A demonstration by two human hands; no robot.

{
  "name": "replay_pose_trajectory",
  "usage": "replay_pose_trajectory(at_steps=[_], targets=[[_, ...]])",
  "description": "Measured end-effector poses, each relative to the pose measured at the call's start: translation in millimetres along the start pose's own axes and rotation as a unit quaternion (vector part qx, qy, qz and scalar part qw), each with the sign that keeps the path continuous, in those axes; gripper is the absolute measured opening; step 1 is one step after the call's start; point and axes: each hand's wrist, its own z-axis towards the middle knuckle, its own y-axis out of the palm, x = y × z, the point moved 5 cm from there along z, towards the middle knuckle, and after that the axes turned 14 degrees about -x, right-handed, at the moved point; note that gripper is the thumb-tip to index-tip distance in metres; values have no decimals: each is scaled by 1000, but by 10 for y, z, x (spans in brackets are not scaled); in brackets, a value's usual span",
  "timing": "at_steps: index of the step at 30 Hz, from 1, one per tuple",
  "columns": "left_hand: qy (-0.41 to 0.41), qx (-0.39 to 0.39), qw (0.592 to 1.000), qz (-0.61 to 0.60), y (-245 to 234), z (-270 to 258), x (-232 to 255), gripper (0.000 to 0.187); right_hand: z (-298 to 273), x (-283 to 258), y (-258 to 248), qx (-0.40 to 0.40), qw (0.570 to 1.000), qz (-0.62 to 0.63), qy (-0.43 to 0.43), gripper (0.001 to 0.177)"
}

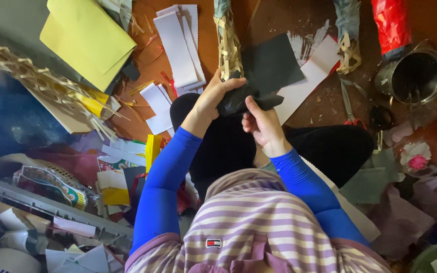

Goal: Applying paper strips and paste to a paper mache giraffe structure

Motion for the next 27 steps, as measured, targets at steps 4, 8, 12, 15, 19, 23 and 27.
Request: replay_pose_trajectory(at_steps=[4,8,12,15,19,23,27], targets=[[-4,-1,1000,15,-92,69,-86,76,119,-118,-47,2,996,-94,-10,41],[-1,-9,1000,11,-201,114,-142,78,229,-321,-24,-6,994,-110,-16,38],[0,-14,1000,14,-231,122,-146,79,223,-432,-74,-6,992,-126,-16,33],[14,-11,1000,7,-256,148,-163,72,96,-576,36,-76,993,-87,-40,49],[20,-14,1000,7,-121,31,-29,74,-41,-676,163,-159,983,-74,-50,87],[25,-12,1000,-7,-89,18,-19,75,-37,-803,105,-104,968,-185,-130,83],[30,-12,999,0,-105,59,-44,71,239,-534,8,-104,960,-180,-187,75]])
